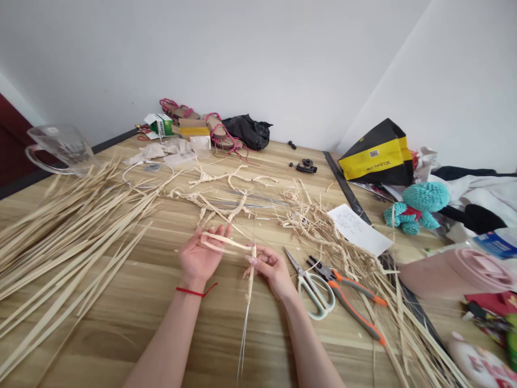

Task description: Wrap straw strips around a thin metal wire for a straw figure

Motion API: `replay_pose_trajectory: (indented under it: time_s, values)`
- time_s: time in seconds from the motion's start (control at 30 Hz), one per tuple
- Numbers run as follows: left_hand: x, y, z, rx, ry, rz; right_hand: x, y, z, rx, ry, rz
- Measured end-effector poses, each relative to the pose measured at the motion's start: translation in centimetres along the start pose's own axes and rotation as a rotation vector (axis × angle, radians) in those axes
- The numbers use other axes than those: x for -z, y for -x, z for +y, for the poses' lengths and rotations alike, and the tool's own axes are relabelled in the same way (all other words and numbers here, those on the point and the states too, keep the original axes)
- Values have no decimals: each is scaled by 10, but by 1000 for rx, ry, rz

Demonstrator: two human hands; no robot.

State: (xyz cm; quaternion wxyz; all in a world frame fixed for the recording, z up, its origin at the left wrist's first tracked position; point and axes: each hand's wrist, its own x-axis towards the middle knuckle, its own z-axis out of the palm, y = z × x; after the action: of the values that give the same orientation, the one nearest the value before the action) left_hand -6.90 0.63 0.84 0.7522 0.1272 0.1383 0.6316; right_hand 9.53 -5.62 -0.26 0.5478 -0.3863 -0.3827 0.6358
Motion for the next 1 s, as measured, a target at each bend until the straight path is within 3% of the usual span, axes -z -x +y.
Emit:
replay_pose_trajectory:
  time_s: [0.13, 0.5, 0.63, 0.73, 1.0]
  values:
    - [1, -1, 7, -13, 181, 71, 0, 0, -2, -3, 16, -21]
    - [9, -10, 29, -157, 264, 45, 0, 0, -1, -7, 2, -31]
    - [9, -11, 32, -79, 253, 23, 1, 0, -1, -15, 1, -27]
    - [6, -11, 26, 21, 90, -7, 2, 0, -1, -31, 9, -28]
    - [7, -7, 7, 217, -633, -71, 5, -1, 4, -41, 14, -13]
